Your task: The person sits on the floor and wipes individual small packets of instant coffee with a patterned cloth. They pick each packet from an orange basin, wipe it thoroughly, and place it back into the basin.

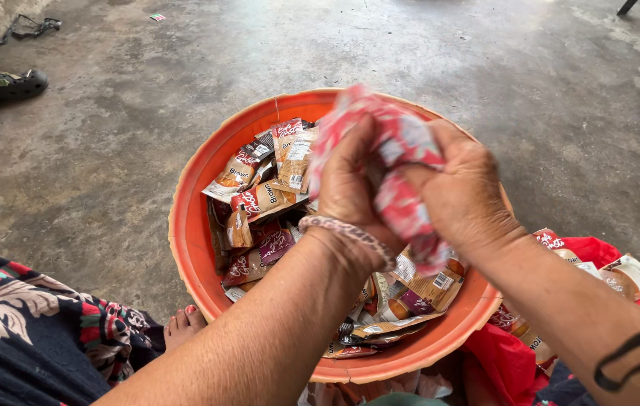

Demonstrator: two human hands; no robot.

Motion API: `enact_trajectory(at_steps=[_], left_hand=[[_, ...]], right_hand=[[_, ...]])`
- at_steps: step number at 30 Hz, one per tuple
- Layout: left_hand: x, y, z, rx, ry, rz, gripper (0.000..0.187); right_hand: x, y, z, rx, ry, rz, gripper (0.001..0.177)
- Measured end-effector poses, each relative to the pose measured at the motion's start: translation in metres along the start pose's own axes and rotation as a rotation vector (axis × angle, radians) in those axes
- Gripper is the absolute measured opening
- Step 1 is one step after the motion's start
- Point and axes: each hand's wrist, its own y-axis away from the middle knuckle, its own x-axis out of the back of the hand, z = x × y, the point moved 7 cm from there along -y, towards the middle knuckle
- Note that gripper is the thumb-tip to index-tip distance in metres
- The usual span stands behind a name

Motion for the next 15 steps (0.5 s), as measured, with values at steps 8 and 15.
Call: enact_trajectory(at_steps=[8, 15], left_hand=[[-0.008, 0.009, -0.002, 0.087, -0.113, 0.126, 0.040], [0.015, -0.004, 0.007, 0.097, -0.181, 0.138, 0.038]], right_hand=[[0.007, -0.004, 0.016, -0.125, 0.119, 0.044, 0.031], [-0.013, 0.017, -0.020, 0.205, 0.056, 0.048, 0.026]])
